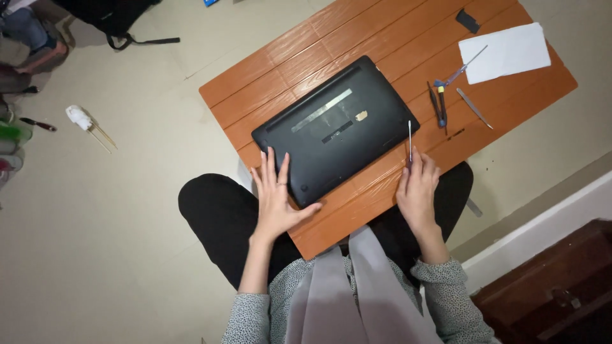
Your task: Disassembling a laptop by removing screws and prying open the back cover.
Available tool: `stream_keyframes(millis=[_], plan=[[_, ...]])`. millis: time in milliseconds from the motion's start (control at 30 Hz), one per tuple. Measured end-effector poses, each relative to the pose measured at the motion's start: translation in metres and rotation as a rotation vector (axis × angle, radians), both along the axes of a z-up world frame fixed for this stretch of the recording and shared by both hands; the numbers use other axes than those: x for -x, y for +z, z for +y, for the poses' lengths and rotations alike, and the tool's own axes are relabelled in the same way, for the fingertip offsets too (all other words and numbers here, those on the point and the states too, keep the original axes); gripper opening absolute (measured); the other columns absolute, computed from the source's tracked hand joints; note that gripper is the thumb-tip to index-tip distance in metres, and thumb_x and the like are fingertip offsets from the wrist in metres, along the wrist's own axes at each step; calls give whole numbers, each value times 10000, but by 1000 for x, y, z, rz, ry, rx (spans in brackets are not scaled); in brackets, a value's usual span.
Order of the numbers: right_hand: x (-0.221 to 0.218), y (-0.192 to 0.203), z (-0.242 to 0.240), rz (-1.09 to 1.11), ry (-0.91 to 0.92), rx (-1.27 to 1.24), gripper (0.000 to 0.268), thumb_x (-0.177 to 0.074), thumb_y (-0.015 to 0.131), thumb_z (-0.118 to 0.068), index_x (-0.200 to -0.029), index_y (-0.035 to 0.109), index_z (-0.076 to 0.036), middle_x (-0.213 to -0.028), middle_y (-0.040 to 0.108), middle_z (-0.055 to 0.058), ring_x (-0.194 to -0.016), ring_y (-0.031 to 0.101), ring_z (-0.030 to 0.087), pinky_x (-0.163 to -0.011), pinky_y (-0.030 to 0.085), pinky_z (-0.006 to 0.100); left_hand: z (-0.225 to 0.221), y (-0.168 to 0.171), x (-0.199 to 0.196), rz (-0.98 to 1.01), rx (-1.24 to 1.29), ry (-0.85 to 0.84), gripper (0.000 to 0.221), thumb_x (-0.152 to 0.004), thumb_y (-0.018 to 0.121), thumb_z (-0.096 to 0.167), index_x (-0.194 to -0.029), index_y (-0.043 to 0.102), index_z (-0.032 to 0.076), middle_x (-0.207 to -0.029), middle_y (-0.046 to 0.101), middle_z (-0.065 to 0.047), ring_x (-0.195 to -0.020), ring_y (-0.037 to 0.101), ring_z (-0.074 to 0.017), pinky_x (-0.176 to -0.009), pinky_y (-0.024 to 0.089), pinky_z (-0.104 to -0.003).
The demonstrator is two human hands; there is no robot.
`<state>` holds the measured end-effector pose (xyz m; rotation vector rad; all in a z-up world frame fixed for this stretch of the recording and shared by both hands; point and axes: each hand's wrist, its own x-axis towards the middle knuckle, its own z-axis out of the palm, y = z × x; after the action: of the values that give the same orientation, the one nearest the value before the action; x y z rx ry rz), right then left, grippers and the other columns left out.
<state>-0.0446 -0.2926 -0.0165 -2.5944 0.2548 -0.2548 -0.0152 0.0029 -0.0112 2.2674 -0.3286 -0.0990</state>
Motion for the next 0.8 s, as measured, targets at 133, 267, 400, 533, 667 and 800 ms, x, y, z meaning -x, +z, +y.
stream_keyframes(millis=[133, 267, 400, 533, 667, 800], plan=[[4, -19, -8, -51, -40, -115, 421, -1044, 486, 25, -1461, 465, 82, -1171, 510, 297, -1066, 545, 520, -937, 453, 553, -36, 0, 8, -59, -161, 51, 1230, -610, 915, 515, -1551, 294, 26, -1634, 53, -306, -1497, -40, -511, -1077, -103, -762], [7, -17, -8, -59, -116, -105, 445, -1044, 534, -20, -1477, 458, 55, -1157, 491, 252, -1052, 573, 479, -891, 491, 520, -62, -3, -1, -289, -244, -40, 791, -773, 824, 395, -1457, 493, 174, -1594, 327, -164, -1512, 141, -404, -1085, -56, -783], [9, -25, -12, -48, -124, -100, 462, -1037, 584, -86, -1462, 461, 47, -1170, 477, 228, -1060, 586, 436, -848, 528, 484, -66, -14, -9, -334, -241, -38, 612, -795, 818, 368, -1344, 623, 184, -1487, 524, -103, -1458, 344, -348, -1130, 50, -772], [11, -25, -5, -133, -105, -76, 507, -1004, 644, -84, -1457, 458, 46, -1196, 438, 240, -1098, 549, 465, -866, 541, 483, -62, -27, -14, -409, -231, -54, 523, -793, 805, 437, -1248, 697, 203, -1402, 610, -83, -1419, 417, -349, -1132, 134, -761], [26, -21, 25, -252, -40, -133, 348, -981, 643, -69, -1323, 594, -22, -1196, 467, 145, -1122, 547, 387, -950, 482, 465, -63, -31, -19, -561, -252, -70, 447, -779, 795, 435, -1153, 748, 197, -1275, 687, -101, -1292, 548, -385, -1092, 263, -740], [22, -40, 16, -247, -84, -234, 247, -967, 656, -29, -1211, 678, -59, -1115, 586, 130, -946, 642, 357, -784, 538, 453, -63, -41, -22, -741, -288, -132, 291, -818, 742, 378, -1048, 783, 205, -1141, 740, -119, -1100, 670, -430, -973, 508, -603]])
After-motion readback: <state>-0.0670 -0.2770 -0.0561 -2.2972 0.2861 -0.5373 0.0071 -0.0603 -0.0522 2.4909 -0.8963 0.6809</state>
